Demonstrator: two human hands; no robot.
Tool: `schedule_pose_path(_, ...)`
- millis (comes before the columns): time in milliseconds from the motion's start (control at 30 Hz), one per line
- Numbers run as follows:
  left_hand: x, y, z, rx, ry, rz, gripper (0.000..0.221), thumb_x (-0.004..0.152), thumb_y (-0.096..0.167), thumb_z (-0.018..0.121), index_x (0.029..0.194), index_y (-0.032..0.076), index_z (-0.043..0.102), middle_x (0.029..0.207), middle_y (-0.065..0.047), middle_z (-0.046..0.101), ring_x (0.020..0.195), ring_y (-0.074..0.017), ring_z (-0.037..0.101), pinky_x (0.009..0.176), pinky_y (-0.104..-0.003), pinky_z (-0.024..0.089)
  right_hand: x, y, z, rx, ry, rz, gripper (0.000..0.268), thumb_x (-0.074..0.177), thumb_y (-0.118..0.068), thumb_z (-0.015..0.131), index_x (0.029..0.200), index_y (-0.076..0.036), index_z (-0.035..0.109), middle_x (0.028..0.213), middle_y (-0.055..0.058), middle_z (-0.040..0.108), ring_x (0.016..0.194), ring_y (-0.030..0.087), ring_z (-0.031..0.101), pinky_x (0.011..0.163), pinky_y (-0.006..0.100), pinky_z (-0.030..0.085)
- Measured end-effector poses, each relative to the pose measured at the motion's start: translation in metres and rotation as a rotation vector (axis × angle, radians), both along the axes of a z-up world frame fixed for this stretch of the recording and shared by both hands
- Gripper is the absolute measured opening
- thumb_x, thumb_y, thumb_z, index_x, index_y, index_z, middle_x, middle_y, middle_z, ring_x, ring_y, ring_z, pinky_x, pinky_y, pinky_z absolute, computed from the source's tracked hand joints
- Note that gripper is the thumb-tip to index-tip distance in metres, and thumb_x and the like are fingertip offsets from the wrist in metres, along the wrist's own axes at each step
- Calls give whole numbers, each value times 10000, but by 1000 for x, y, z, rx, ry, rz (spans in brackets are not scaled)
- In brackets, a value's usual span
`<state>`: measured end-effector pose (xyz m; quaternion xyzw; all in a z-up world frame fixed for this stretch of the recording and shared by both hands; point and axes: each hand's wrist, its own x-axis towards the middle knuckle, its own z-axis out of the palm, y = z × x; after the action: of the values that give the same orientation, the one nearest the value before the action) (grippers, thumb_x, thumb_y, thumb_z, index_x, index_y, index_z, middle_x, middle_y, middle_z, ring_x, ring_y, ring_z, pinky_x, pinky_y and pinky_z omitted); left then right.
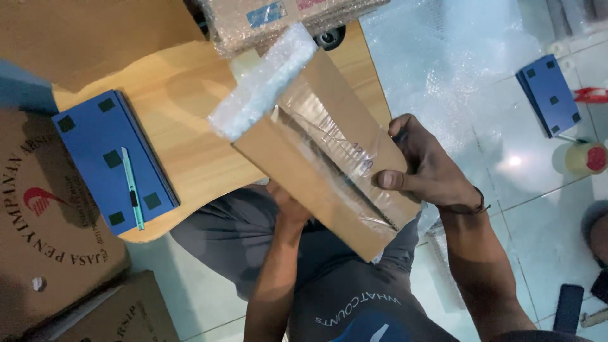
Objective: A person wraps a small item in bubble wrap and secures it inside a cardboard sleeve using adhesive tape.
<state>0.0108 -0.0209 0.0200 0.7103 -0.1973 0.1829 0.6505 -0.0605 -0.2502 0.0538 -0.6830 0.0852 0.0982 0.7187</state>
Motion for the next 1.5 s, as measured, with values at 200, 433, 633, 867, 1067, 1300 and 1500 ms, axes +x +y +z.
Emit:
schedule_pose_path(200, 5, 0, 23, 118, 136, -59, 419, 911, 373, 704, 628, 124, 521, 520, -12, 397, 462, -121, 299, 490, -253, 334, -7, 15, 23, 104, 26, 71, 1009, 685, -223, 911, 1402, 3, 239, 847, 290, 732, 613, 308, 760, 497, 357, 633)
schedule_pose_path(433, -7, 8, -20, 260, 299, -131, 295, 894, 320, 686, 744, 128, 519, 600, -22, 438, 519, -139, 344, 536, -268, 359, -6, 23, 39, -131, -90, 325, 1236, 732, -159, 870, 1525, -60, -73, 611, 127, 728, 359, 195, 700, 288, 253, 614)
schedule_pose_path(633, -41, 48, -205, 394, 447, -191, 213, 879, 274, 671, 843, 132, 517, 668, -29, 474, 568, -155, 384, 576, -281, 381, -10, 38, 46, -253, -12, 223, 1481, 644, -173, 931, 1559, -41, -226, 770, 228, 783, 482, 238, 782, 314, 274, 565)
schedule_pose_path(867, -74, 94, -242, 533, 611, -227, 189, 862, 221, 654, 958, 135, 515, 748, -38, 516, 626, -173, 429, 622, -296, 406, -20, 57, 20, 18, -19, 122, 1369, 599, -128, 915, 1576, 3, -36, 1496, 265, 359, 1164, 381, 652, 752, 374, 695)
schedule_pose_path(1067, -110, 119, -242, 651, 761, -262, 248, 847, 175, 639, 1057, 138, 513, 816, -46, 552, 674, -189, 469, 661, -309, 428, -19, 67, 19, 103, 193, 255, 427, 655, -184, 939, 892, 47, 669, 709, 4, 627, 520, 65, 503, 417, 191, 366)
schedule_pose_path(1300, -129, 125, -209, 772, 925, -290, 361, 830, 121, 623, 1173, 142, 511, 896, -55, 594, 731, -207, 515, 707, -324, 454, -44, 67, -16, 305, 3, 124, 654, 677, -185, 972, 1143, 3, 554, 967, 164, 737, 829, 227, 729, 676, 398, 665)
schedule_pose_path(1500, -139, 147, -177, 890, 1053, -327, 472, 815, 75, 609, 1272, 144, 510, 964, -63, 630, 780, -223, 554, 747, -336, 476, -31, 62, 8, 76, -63, 162, 823, 711, -333, 898, 1369, -43, 497, 1299, 151, 556, 1178, 300, 599, 952, 499, 540)
